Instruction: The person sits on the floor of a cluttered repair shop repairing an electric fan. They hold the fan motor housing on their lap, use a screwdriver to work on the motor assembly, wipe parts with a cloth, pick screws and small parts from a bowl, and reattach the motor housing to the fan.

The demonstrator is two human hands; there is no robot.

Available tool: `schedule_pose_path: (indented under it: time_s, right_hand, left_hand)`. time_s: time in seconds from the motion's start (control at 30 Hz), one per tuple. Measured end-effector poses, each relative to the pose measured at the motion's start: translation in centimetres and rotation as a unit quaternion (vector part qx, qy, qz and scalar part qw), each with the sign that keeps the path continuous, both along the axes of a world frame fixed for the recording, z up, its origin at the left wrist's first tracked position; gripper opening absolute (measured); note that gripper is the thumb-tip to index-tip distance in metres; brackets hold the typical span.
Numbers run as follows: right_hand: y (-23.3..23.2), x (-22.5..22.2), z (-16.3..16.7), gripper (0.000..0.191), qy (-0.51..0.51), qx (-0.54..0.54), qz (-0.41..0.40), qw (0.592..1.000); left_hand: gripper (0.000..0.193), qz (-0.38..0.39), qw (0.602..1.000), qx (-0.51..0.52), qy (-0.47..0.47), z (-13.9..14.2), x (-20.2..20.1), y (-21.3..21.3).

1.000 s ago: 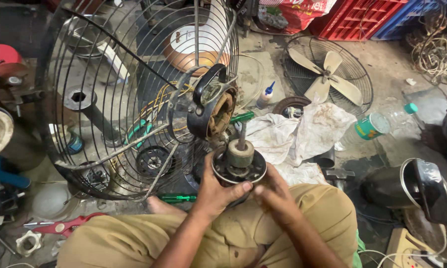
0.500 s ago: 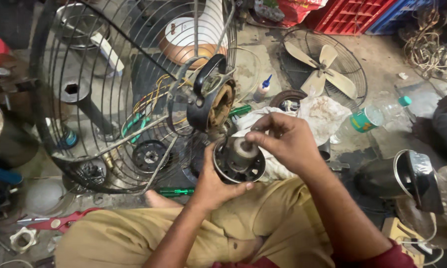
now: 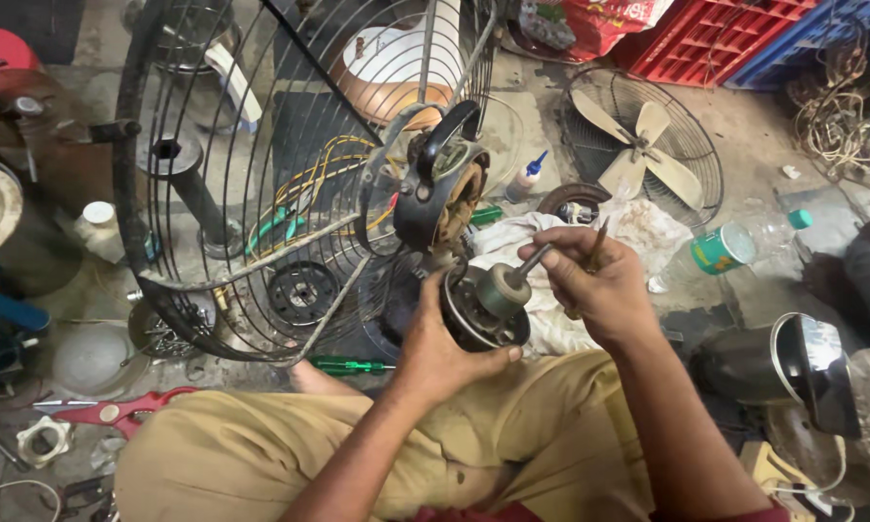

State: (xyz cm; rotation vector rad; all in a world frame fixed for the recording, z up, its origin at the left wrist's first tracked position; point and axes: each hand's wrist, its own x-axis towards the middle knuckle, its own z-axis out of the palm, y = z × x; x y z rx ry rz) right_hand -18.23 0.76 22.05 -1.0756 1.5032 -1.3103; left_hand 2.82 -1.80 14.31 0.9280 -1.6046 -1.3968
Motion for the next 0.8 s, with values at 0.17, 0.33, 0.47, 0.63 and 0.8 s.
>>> schedule_pose_path:
  time_s: [0.17,0.33,0.47,0.63,0.8]
  right_hand:
    - [-0.8,0.6,-1.0,0.027,0.025,-0.037,-0.045,0.998]
    - [-1.6,0.8,-0.9,0.02,0.146,-0.002,-0.034,0.989]
    - [-1.4,0.8,0.0,0.019,0.174,-0.015,-0.018,0.985]
    - [-1.2,1.0,2.5,0.023,0.121,0.11,-0.009,0.986]
    - [-1.3,1.5,2.6,0.03,0.08,0.055,0.031,0.995]
  left_hand:
    - [0.118,0.008,1.0,-0.01,0.009,0.1,0.1,-0.1]
    - [0.114,0.004,1.0,-0.007,0.026,0.0,0.4,-0.1]
    - [0.113,-0.005,0.999,0.005,0.036,-0.1,0.4,-0.2]
    - [0.113,-0.006,0.999,-0.003,0.043,-0.4,0.6,-0.3]
    - [0.111,-0.02,0.995,0.056,0.074,-1.2,0.4,-0.1]
